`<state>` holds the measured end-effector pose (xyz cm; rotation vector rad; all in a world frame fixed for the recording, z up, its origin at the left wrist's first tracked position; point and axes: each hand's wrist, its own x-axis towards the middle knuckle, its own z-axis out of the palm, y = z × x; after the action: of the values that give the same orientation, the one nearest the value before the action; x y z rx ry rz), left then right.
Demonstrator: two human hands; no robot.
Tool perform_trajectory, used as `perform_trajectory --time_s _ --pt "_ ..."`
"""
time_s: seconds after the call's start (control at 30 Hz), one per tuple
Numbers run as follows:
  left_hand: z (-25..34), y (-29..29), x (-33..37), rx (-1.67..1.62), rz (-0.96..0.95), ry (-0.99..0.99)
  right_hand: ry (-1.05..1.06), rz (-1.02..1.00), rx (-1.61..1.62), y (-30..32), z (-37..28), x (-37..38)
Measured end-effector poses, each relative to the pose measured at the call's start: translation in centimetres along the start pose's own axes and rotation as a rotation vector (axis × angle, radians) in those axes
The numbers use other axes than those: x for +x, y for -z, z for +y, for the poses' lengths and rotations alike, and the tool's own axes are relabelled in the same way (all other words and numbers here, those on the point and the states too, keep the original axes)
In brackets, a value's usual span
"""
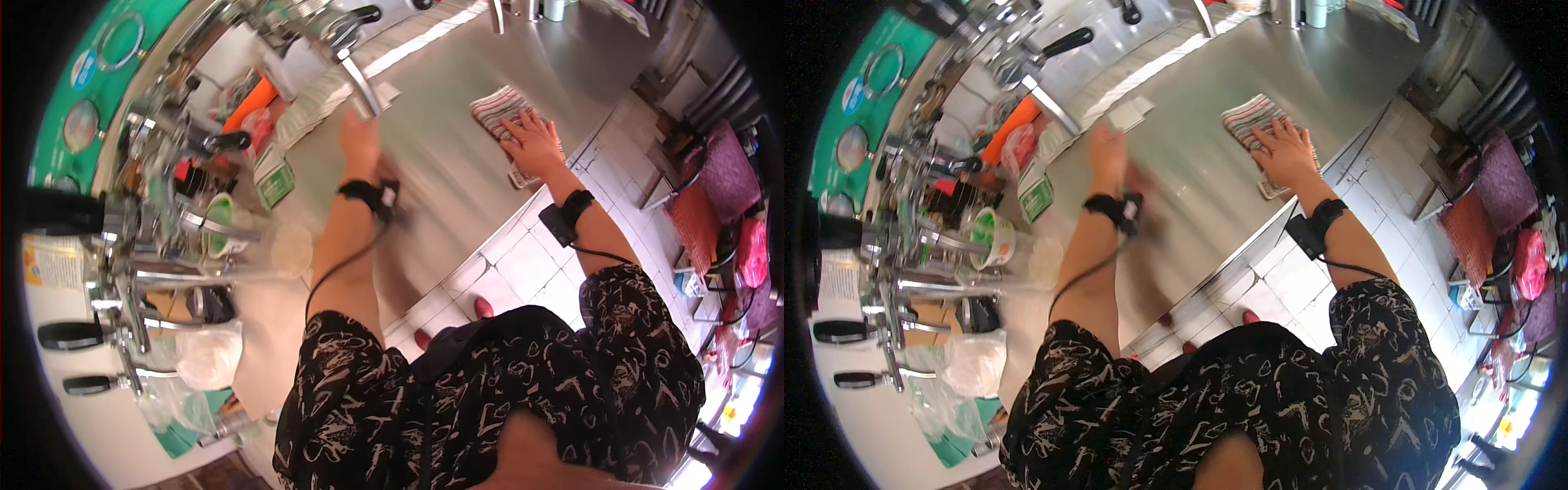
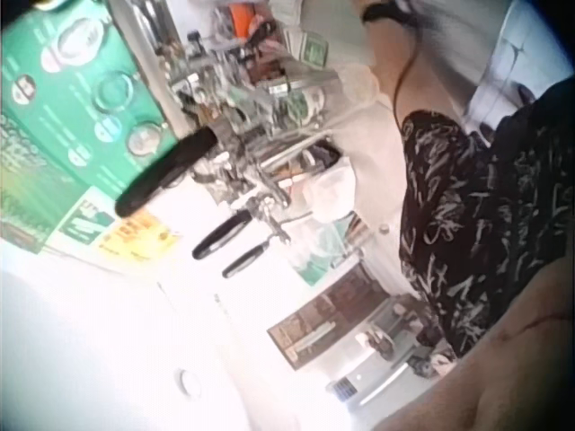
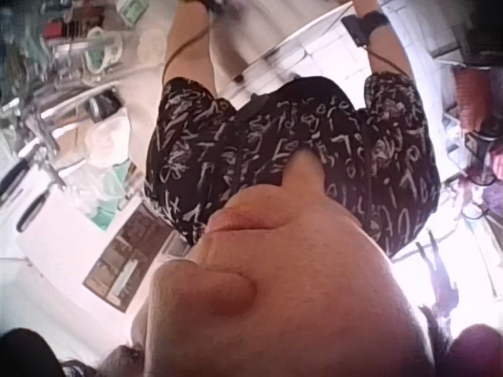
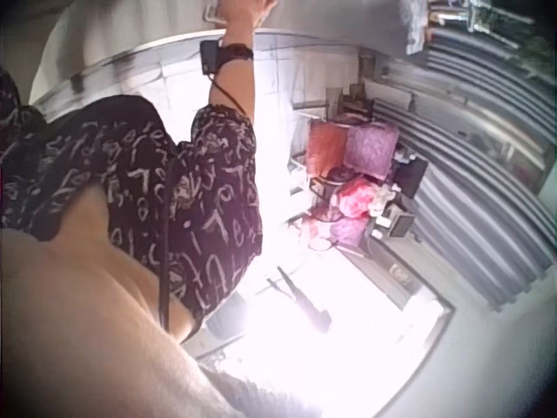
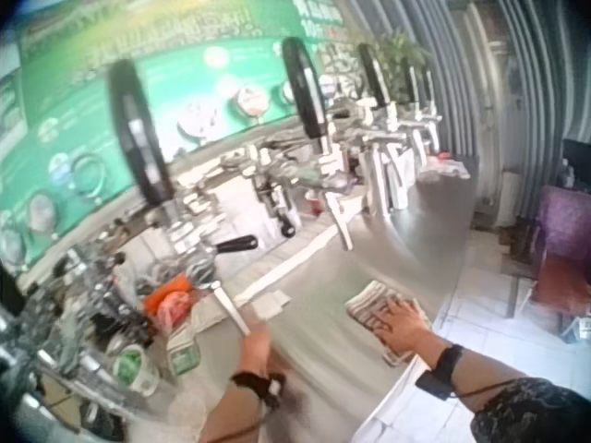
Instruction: The person places a plastic bottle under a beverage tap, dispenses orange liquid into it, then caps the bottle and puts it into a plastic bag. The person also wipes the counter with a cloth.
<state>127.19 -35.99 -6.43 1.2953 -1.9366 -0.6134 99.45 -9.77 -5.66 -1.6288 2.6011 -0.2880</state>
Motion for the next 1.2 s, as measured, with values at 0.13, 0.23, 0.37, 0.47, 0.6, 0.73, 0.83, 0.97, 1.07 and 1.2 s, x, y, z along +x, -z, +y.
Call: perform_trajectory --time_s 0.13,0.23,0.37,0.47,0.6,0.73,0.83,0.97,1.07,1.2 --pt "0.9 3.9 -17.0 -0.065 -0.096 -0.482 -0.004 -0.016 -0.042 -0.1 -0.4 -0.2" --pt "1.2 10.1 -26.8 0.01 -0.182 -0.543 0.118 -0.001 -0.098 -0.7 -2.2 -1.2" --pt "1.8 17.9 -31.2 -0.027 0.173 -0.133 0.363 0.036 -0.055 -2.3 -7.6 -3.5" --pt "1.9 22.5 -28.1 -0.194 0.531 0.04 0.488 -0.035 0.059 -2.7 -12.3 -5.4" --pt "1.4 26.3 -22.8 -0.294 0.466 -0.108 0.566 -0.149 0.183 -2.0 -17.5 -9.1" --pt "1.8 25.4 -20.7 -0.467 0.337 -0.079 0.531 -0.256 0.365 0.3 -19.0 -10.6" --pt "2.6 23.9 -20.7 -0.503 0.346 -0.128 0.619 -0.028 0.564 3.4 -19.9 -10.5" --pt "3.4 23.2 -20.8 -0.538 0.345 -0.121 0.783 0.195 0.903 8.9 -24.0 -11.2" --pt "3.0 24.0 -21.0 -0.526 0.267 -0.152 0.933 0.427 1.146 13.4 -28.1 -11.8" --pt "3.1 26.2 -21.6 -0.386 0.284 -0.154 0.971 0.229 1.537 19.8 -34.1 -11.2"
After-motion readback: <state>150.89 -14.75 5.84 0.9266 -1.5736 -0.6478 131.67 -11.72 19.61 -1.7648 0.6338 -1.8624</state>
